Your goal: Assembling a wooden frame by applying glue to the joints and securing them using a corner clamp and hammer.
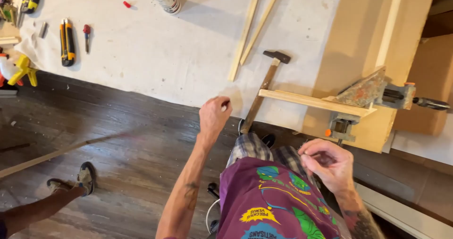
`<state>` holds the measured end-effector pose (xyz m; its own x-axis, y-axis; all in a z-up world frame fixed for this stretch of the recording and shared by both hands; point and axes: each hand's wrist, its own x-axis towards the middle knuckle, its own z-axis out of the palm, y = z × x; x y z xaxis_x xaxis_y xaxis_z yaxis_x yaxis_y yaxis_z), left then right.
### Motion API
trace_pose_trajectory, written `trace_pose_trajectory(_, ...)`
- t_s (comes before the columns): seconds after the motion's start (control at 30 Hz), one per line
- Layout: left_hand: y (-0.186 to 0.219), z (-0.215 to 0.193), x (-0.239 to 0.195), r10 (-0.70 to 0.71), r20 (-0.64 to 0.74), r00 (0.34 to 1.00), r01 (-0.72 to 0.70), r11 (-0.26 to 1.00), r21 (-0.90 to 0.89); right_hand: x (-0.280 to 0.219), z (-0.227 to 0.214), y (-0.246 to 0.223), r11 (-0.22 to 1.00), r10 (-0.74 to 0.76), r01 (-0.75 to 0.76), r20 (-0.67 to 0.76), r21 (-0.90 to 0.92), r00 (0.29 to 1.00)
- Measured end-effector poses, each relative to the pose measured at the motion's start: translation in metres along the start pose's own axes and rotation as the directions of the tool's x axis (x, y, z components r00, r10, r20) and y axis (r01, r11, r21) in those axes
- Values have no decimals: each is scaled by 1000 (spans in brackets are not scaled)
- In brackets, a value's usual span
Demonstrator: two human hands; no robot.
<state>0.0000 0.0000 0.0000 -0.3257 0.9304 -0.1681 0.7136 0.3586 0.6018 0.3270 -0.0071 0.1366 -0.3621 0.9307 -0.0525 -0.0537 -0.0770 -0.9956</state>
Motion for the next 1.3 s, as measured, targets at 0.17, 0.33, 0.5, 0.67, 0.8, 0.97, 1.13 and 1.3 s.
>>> trace_pose_trajectory(0.17, -20, 24, 15, 311, -81, 947, -278, 919, 279, -12, -2, -16, 995, 22, -26, -47, -96, 999)
trace_pose_trajectory(0.33, -56, 60, 14, 420, -36, 907, -359, 814, 457, -19, -10, -17, 976, 100, -134, -193, -170, 976)
trace_pose_trajectory(0.5, 8, 22, -1, 310, -229, 923, -254, 935, 246, -18, -30, -25, 965, 107, -164, -266, -203, 958)
trace_pose_trajectory(0.67, 130, -4, -52, 278, -133, 951, -308, 870, -385, -14, -58, -19, 961, 13, -48, -132, -271, 991)
trace_pose_trajectory(0.8, 209, -4, -100, 468, 125, 875, -239, 642, -729, -4, -64, -28, 929, 16, 5, 52, -369, 999)
trace_pose_trajectory(0.97, 255, 22, -132, 331, 146, 932, -129, 680, -721, -13, -115, -36, 905, 133, -62, 142, -420, 981)
trace_pose_trajectory(1.13, 288, 61, -155, 370, 104, 923, -246, 776, -581, -11, -172, -44, 895, 231, -76, 311, -439, 922)
trace_pose_trajectory(1.3, 271, 67, -197, 113, -144, 983, -162, 900, -405, 3, -148, -23, 926, 335, -183, 501, -329, 798)
